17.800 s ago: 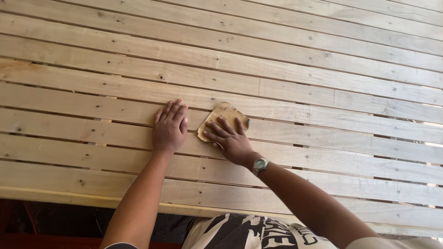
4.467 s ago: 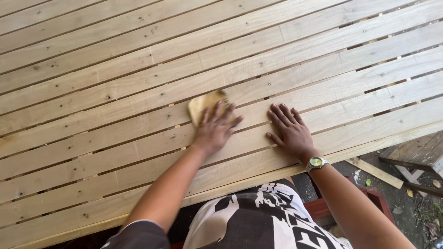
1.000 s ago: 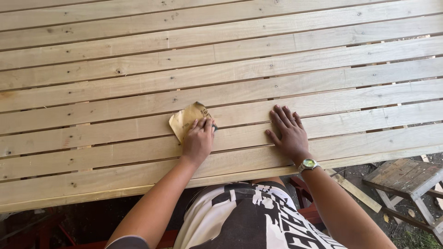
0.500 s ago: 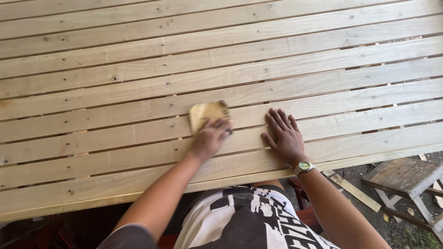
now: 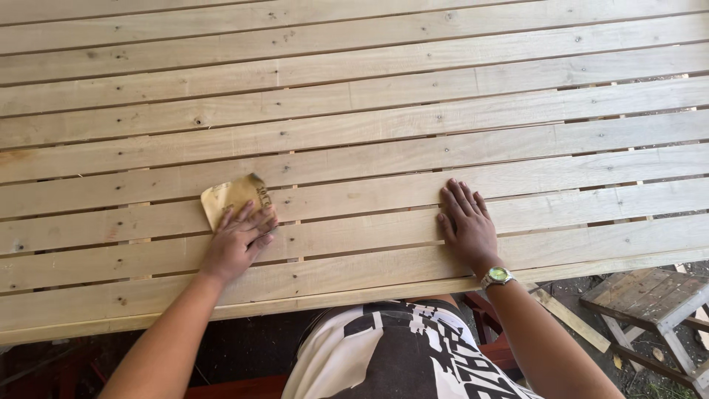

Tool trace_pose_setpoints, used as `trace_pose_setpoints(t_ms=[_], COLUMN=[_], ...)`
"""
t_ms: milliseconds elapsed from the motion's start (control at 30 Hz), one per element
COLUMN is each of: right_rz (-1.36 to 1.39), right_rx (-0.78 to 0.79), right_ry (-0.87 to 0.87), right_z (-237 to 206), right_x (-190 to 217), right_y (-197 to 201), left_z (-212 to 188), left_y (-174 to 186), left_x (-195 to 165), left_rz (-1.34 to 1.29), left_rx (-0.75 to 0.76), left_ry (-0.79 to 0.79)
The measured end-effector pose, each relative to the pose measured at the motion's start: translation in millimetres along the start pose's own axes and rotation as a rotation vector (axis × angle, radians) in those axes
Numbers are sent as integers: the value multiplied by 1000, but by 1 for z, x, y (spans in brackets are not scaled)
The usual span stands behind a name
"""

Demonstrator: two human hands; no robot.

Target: The person sands a large slatted wooden panel by hand, rubbing a piece of sandpaper back and forth across the planks while steadying the panel with the other hand. They work across different sections of the panel, briefly fold the sandpaper, and continue sanding along the edges and rails.

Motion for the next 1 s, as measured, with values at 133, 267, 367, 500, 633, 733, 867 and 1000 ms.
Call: trace_pose_setpoints(t_ms=[133, 267, 367, 500, 633, 733, 867, 1000], right_rz=[-23, -17, 12, 24, -8, -30, -52, -8], right_rx=[-14, -13, -31, -15, 6, 8, 0, 7], right_ry=[19, 19, 8, -15, -22, -27, -2, -15], right_z=[2, 2, 1, 1, 2, 3, 4, 1], right_x=[2, 3, 3, 6, 8, 6, 4, 1], right_y=[0, 1, 4, 6, 5, 4, 0, -3], left_z=[22, 105, 160, 132, 41, 20, 86, 171], left_y=[-34, -95, -115, -90, -34, -29, -51, -98], left_x=[-26, -137, -219, -199, -89, -43, -66, -185], left_rz=[69, -16, -88, -112, -105, 45, 81, 25], left_rx=[-37, 185, 141, 288, 117, 63, 42, 175], left_ry=[-30, -226, -311, -259, -118, -122, -77, -250])
Point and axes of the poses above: each hand's wrist, its own z-axis towards the middle knuckle, its own y-axis out of the back of the hand, x = y × z, the point moved 4 cm from there along z, towards the middle knuckle, and after that the axes turned 2 degrees about -y, right-handed, at the moved point
